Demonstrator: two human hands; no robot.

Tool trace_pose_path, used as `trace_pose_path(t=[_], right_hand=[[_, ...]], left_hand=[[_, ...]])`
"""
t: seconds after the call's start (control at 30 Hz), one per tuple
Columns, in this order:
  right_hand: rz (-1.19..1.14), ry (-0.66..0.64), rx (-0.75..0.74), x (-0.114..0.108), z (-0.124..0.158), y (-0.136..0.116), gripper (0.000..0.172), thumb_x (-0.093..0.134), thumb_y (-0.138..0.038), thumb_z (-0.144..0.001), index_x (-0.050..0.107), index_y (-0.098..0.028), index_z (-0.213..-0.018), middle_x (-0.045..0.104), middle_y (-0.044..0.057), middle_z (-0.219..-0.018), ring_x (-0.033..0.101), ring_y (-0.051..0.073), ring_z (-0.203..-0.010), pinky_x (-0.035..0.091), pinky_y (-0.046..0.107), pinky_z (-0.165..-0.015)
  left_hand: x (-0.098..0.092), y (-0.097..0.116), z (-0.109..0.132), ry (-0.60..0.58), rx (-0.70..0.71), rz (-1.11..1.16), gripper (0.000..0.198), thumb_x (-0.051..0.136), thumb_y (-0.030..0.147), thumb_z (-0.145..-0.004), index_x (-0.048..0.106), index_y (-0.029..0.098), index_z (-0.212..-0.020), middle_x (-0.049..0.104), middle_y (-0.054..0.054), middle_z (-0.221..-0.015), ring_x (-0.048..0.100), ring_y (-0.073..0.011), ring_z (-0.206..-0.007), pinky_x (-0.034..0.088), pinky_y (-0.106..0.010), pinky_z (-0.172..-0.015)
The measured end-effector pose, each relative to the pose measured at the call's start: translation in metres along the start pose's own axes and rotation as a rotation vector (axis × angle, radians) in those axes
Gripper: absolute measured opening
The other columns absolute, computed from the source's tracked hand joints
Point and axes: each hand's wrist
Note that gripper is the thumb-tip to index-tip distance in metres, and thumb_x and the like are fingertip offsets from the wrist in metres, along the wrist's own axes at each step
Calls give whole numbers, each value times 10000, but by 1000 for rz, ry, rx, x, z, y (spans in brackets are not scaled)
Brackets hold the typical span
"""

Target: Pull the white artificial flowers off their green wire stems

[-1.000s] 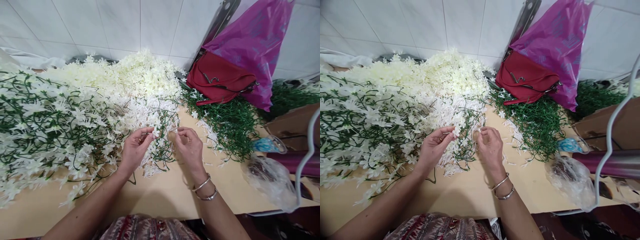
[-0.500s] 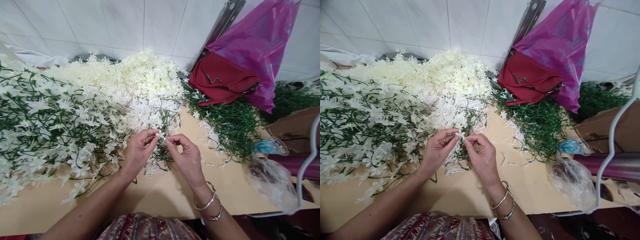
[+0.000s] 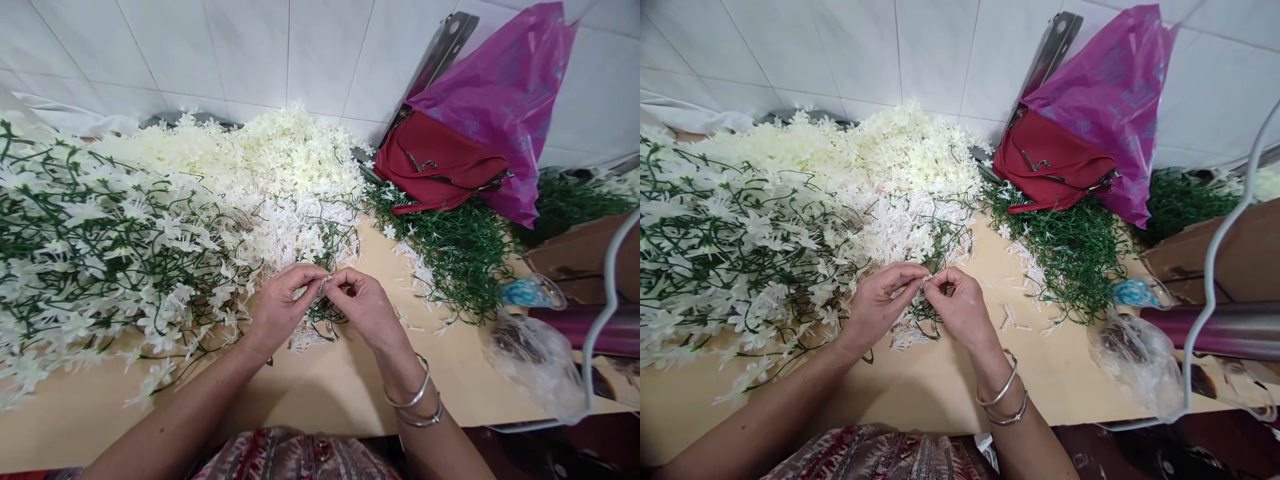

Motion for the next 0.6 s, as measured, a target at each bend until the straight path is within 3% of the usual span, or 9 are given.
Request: trace_pose_path(t=[0.1, 0.23, 0.4, 0.6], right_hand=[[-30, -59, 28, -4, -1, -1, 264, 743, -439, -740, 660, -191, -706, 602, -10, -677, 490, 139, -638, 402, 295, -627], [-73, -35, 74, -6, -3, 0, 324, 777, -488, -717, 652, -190, -690, 558, -29, -638, 434, 125, -610, 347, 295, -611], [-163, -140, 148, -6, -5, 1, 367, 793, -508, -703, 598, -203, -646, 472, -58, -589, 362, 114, -589, 276, 297, -600], [-245, -161, 194, -6, -6, -2, 399, 834, -511, -661, 581, -204, -619, 465, -60, -583, 346, 111, -591, 257, 292, -596]], left_hand=[[1, -3, 2, -14, -98, 74, 172, 641, 235, -982, 758, 217, -1107, 784, -59, -1068, 738, -181, -960, 583, -299, -859], [1, -6, 2, -15, -207, 180, 198, 675, 280, -970, 757, 214, -1138, 799, -48, -1005, 744, -169, -886, 584, -274, -808], [1, -7, 2, -3, -205, 199, 178, 686, 273, -961, 771, 214, -1106, 799, -54, -1032, 744, -173, -912, 586, -278, -833], [1, -5, 1, 10, -148, 208, 146, 682, 243, -961, 773, 200, -1067, 783, -65, -1034, 736, -175, -944, 587, -297, -869]])
Point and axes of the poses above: each hand's wrist, its own z-axis away from the middle knuckle, its own x-axis out of the palm, y = z × x
